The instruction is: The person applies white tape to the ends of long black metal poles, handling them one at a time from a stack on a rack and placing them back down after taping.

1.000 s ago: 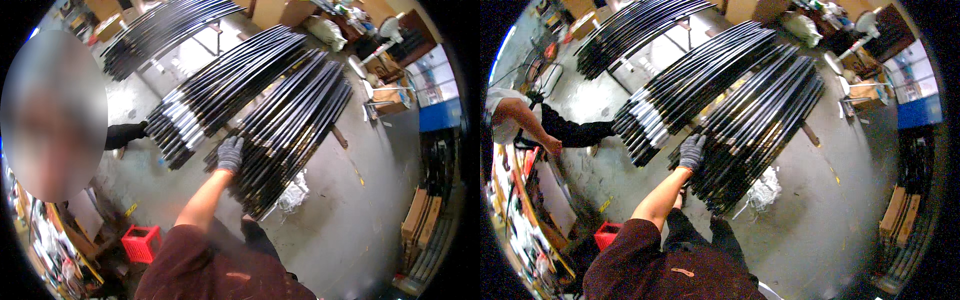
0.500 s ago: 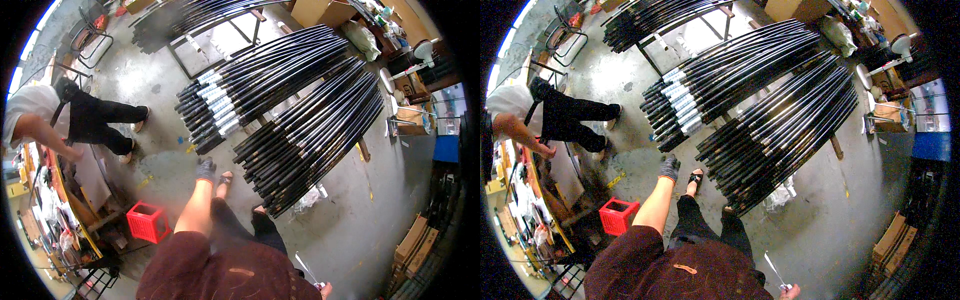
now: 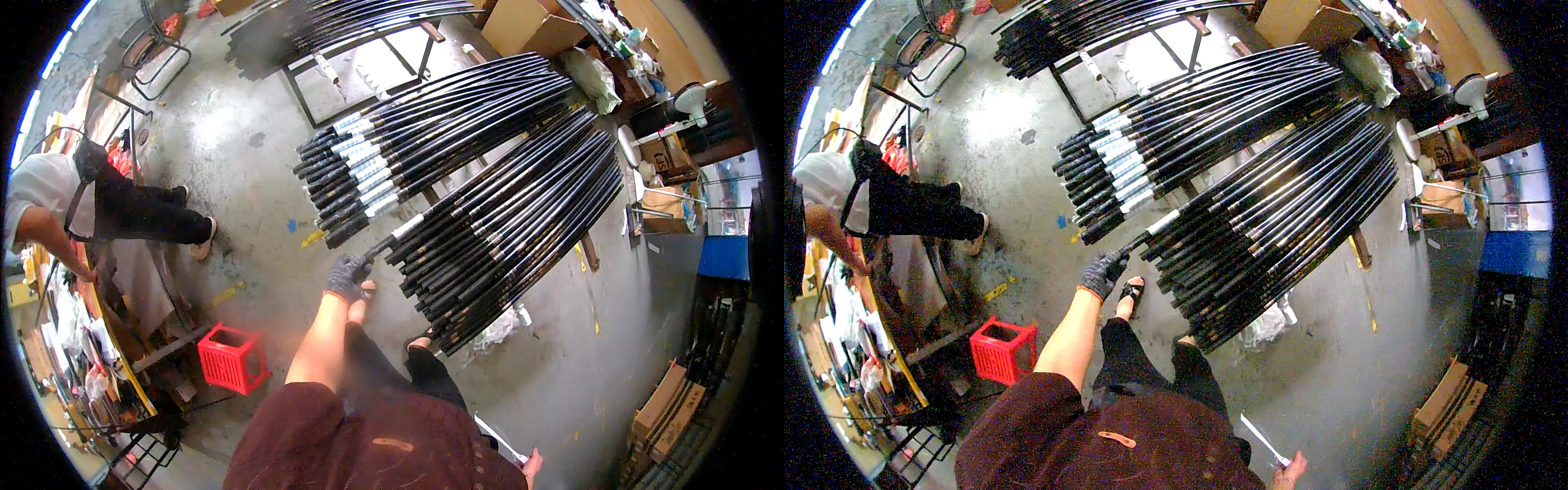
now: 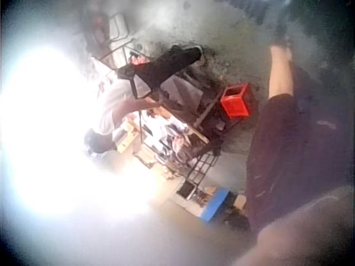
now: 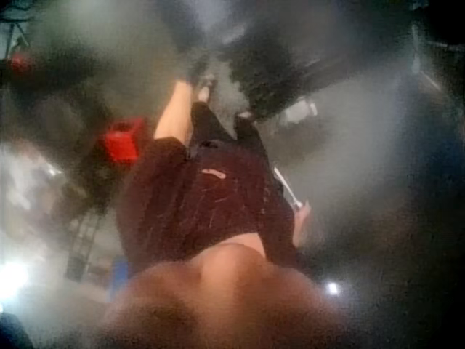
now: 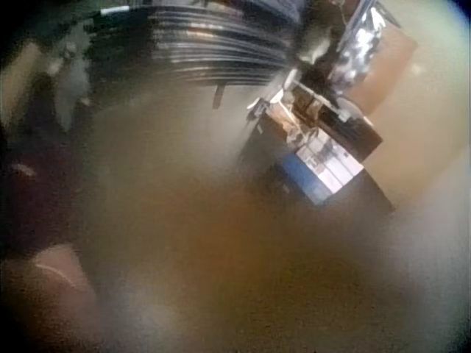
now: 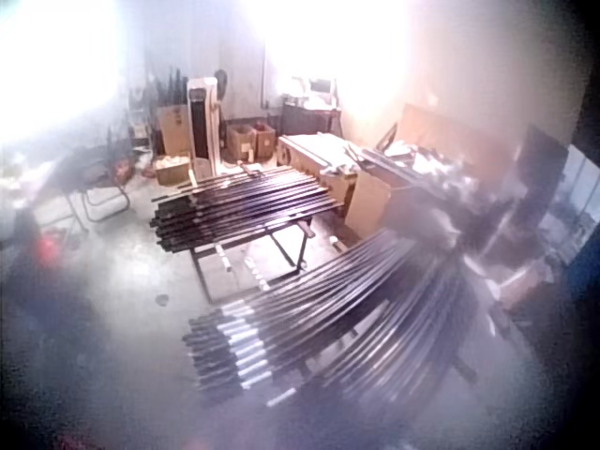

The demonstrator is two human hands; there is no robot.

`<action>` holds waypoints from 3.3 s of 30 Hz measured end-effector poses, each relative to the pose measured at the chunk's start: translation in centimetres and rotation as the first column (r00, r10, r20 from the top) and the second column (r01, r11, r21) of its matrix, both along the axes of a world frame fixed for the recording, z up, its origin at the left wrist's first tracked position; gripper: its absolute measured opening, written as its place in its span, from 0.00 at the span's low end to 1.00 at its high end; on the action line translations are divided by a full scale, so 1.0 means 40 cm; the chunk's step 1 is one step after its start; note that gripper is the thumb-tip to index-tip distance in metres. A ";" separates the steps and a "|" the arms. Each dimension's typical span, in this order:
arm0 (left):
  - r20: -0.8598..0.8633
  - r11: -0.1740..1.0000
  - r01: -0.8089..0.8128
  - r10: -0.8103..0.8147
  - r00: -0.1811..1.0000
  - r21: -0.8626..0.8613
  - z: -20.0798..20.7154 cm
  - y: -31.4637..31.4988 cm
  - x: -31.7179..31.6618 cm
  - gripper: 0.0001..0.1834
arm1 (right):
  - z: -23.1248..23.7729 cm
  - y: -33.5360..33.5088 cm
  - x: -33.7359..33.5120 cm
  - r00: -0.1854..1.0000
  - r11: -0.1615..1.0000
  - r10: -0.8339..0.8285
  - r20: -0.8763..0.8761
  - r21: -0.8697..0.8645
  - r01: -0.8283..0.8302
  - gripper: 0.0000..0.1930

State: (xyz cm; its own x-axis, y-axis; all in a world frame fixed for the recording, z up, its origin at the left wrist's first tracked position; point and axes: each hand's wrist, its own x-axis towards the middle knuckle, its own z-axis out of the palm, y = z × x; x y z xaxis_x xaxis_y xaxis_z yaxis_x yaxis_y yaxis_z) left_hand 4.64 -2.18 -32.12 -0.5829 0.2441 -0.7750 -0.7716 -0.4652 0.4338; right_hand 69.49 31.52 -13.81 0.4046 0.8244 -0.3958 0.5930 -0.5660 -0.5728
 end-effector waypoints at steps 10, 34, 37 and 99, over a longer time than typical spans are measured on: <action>-0.398 0.636 0.771 -0.716 0.574 -0.033 0.315 -0.009 -0.053 0.23 | -0.134 0.057 -0.115 0.979 0.953 0.167 -0.116 -0.235 -0.191 0.14; -0.543 0.431 0.637 -0.334 0.771 0.639 0.829 0.190 0.130 0.39 | 0.450 -0.178 -1.234 -0.122 0.183 0.788 -0.603 0.418 -0.890 0.09; -0.604 0.571 0.656 -0.319 0.731 0.493 0.820 0.190 0.143 0.39 | 0.484 -0.208 -1.289 -0.257 0.053 0.807 -0.531 0.500 -0.865 0.10; -0.510 0.254 0.622 -0.391 0.766 0.740 0.834 0.448 0.276 0.30 | 0.232 0.094 -0.829 -0.164 0.943 0.201 -0.966 0.236 -0.235 0.05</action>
State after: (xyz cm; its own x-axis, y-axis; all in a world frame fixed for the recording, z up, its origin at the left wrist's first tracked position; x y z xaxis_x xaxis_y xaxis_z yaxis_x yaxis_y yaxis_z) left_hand 15.68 15.75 1.23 -0.1711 0.9755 0.1385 -0.9501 -0.2006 0.2389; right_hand 36.33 35.29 -4.51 -0.6393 0.7534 -0.1536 -0.5129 -0.5667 -0.6448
